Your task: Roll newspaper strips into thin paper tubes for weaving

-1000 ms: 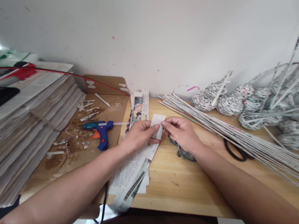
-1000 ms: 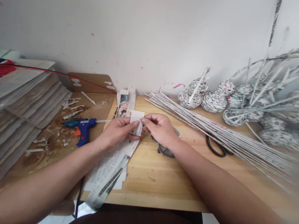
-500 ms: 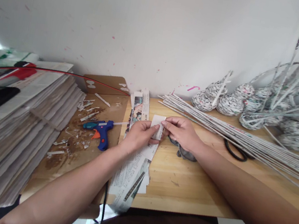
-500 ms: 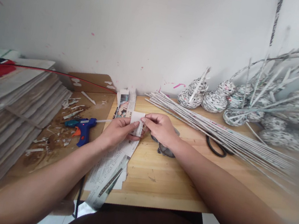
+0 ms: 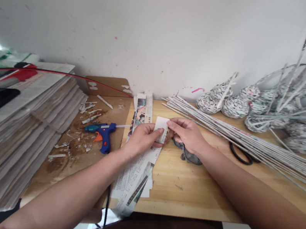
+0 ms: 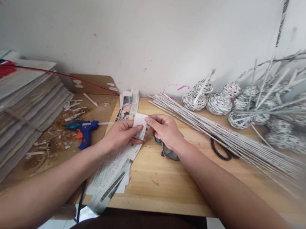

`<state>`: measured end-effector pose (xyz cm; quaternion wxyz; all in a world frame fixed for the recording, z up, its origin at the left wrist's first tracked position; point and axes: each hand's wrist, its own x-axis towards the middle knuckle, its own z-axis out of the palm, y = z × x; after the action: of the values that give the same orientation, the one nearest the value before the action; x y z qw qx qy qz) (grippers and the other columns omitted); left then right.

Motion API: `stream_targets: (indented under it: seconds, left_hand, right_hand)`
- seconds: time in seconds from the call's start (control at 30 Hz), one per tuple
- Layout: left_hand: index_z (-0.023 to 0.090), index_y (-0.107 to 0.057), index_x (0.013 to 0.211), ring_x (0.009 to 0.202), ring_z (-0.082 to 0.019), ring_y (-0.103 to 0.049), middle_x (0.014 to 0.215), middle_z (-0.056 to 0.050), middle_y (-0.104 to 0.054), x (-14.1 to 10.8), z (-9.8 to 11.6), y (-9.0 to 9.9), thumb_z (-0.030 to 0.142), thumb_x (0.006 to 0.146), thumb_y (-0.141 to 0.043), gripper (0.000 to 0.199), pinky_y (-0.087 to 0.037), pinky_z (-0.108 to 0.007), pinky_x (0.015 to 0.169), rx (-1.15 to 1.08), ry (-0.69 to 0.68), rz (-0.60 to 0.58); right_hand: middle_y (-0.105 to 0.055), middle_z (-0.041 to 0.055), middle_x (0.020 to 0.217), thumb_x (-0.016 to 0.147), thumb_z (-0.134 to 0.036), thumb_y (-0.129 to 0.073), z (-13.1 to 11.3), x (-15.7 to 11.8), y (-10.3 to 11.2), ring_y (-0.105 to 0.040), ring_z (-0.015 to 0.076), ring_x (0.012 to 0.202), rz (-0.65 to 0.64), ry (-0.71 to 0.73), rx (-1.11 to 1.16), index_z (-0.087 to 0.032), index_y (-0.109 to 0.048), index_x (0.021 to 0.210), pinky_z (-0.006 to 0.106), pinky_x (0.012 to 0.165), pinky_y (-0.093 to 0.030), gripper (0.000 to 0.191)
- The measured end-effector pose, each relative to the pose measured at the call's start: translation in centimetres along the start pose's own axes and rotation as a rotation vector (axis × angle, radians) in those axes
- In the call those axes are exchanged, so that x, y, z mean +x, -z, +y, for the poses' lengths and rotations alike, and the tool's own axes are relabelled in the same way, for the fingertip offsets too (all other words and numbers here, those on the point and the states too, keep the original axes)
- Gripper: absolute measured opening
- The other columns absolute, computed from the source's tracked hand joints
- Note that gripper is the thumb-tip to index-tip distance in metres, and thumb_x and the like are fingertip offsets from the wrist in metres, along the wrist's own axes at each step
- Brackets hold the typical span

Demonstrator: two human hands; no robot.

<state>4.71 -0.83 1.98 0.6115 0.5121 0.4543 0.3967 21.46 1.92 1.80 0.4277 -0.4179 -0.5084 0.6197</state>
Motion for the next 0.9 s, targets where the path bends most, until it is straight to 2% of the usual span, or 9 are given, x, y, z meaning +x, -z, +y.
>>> stream_targets:
  seconds: [0.13, 0.4, 0.9]
  left_hand:
    - [0.013, -0.068, 0.078, 0.071, -0.019, -0.066, 0.074, -0.006, -0.069, 0.04, -0.16, 0.03, 0.047, 0.074, -0.069, 0.035, -0.057, -0.029, 0.063, -0.001, 0.006, 0.001]
    - [0.014, -0.068, 0.081, 0.069, -0.017, -0.064, 0.074, -0.005, -0.069, 0.07, -0.32, 0.11, 0.047, 0.078, -0.066, 0.033, -0.057, -0.028, 0.061, 0.027, -0.025, -0.012]
    - [0.014, -0.067, 0.078, 0.069, -0.017, -0.064, 0.075, -0.005, -0.068, -0.17, -0.17, -0.39, 0.048, 0.075, -0.067, 0.034, -0.056, -0.028, 0.063, 0.035, -0.035, -0.024]
  right_hand:
    - [-0.054, -0.0022, 0.055, 0.071, -0.044, -0.075, 0.01, 0.09, 0.16, -0.037, 0.0048, 0.041, -0.027, 0.006, -0.016, -0.015, -0.066, 0.078, 0.018, 0.035, -0.018, 0.030]
    - [-0.051, -0.0026, 0.052, 0.071, -0.043, -0.073, -0.16, -0.01, -0.12, -0.034, 0.0044, 0.039, -0.001, -0.011, -0.012, -0.014, -0.064, 0.072, 0.019, 0.035, -0.016, 0.030]
    - [-0.051, -0.0034, 0.049, 0.062, -0.041, -0.080, -0.35, -0.27, -0.74, -0.038, 0.0053, 0.041, 0.099, 0.010, 0.057, -0.015, -0.061, 0.063, 0.019, 0.034, -0.019, 0.032]
